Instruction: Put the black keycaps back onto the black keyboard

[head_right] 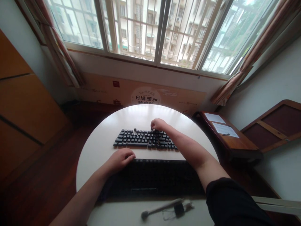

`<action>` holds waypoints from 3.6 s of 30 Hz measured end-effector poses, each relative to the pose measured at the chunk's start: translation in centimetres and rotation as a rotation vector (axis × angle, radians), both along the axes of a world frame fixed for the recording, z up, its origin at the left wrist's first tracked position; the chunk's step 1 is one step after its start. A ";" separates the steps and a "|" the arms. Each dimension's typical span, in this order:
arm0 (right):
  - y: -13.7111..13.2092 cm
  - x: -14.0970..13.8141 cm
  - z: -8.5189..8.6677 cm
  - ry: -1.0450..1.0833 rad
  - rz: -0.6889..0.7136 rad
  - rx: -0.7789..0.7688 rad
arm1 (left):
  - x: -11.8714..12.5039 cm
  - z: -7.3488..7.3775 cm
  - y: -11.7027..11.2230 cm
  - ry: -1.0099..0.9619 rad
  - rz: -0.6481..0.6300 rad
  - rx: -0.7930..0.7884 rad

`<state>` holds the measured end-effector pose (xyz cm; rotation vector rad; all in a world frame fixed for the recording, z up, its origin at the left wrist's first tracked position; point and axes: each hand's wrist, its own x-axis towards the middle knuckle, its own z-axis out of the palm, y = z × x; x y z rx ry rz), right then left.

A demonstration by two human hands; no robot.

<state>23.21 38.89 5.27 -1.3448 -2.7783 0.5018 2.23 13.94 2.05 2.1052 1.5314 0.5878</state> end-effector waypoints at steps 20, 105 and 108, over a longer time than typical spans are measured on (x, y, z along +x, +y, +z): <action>-13.3 15.0 3.8 0.103 -0.030 -0.597 | 0.0 0.4 0.4 0.023 -0.025 -0.036; -15.2 14.3 2.0 0.064 -0.115 -0.548 | 2.3 0.2 -7.8 -0.025 0.314 0.665; -15.4 14.0 2.4 0.029 -0.126 -0.526 | 2.3 0.2 -7.7 -0.062 0.339 0.649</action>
